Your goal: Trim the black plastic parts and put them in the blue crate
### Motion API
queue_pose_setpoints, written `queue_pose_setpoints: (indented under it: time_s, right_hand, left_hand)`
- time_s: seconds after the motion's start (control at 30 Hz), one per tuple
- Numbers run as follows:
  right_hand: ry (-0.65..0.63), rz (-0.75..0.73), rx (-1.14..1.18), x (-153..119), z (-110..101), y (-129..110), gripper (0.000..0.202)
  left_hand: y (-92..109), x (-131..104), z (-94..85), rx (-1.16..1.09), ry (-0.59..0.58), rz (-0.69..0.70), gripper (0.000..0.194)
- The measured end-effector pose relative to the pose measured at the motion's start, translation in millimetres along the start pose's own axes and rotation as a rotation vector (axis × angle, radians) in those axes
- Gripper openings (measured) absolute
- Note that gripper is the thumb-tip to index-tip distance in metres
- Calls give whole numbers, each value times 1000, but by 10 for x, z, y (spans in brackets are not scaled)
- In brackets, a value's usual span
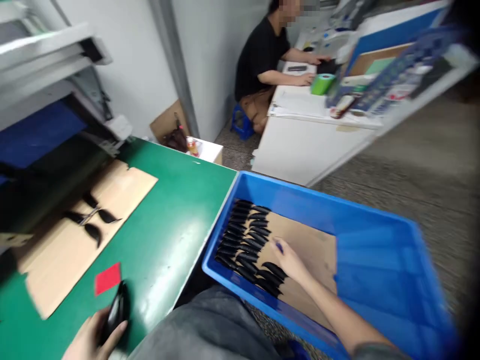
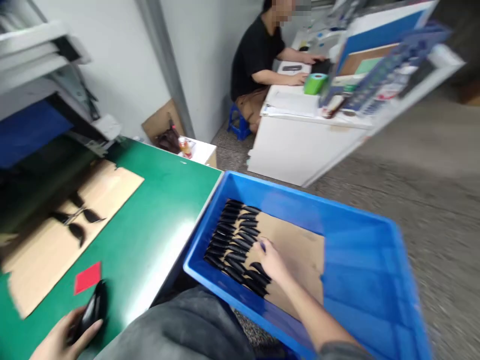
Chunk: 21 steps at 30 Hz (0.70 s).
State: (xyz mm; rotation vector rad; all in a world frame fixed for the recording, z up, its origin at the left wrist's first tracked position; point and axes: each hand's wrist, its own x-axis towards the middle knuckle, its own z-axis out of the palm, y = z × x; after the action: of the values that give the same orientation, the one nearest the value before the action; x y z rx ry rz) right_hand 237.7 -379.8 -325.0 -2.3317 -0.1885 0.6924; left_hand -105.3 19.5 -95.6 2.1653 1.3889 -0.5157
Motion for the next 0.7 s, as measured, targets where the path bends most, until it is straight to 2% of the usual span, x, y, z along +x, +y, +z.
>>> queue_pose_setpoints:
  time_s: [0.07,0.1,0.17,0.27,0.37,0.43,0.5,0.6,0.63,0.7]
  right_hand:
    - [16,-55,121,-36,-46,-548,56]
    - [2,-77,188,-78,-71,-855,56]
    - [-50,-171,260,-206,-118,-1477,55]
    - [-242,-384,212,-470,-140,-2295,49]
    - [-491,-574,3,-745,-49,-2901,44]
    - [-584,-710,-125,-931,65,-3196,41]
    - [-659,-825,-132,-1134,191,-3422,30]
    - [-784,-899,-13,-1452,343,-3662,19]
    - [-811,-919,21,-1548,376,-3723,20]
    - [-803,-961,70,-1706,416,-3821,23]
  left_hand:
    - [99,-136,-141,-33,17,46,55]
    - [136,-184,-199,-47,20,106,49]
    - [174,-231,-279,-39,79,138,45]
    - [147,-233,-312,-15,137,156,48]
    - [109,-244,-334,-18,148,189,41]
    - [128,-292,-385,-121,144,175,39]
    - [190,-375,-459,-461,51,137,39]
    - [323,-541,-551,-1259,-154,104,39]
    - [364,-597,-569,-1458,-167,116,38]
    - [426,-696,-591,-1657,-103,184,36]
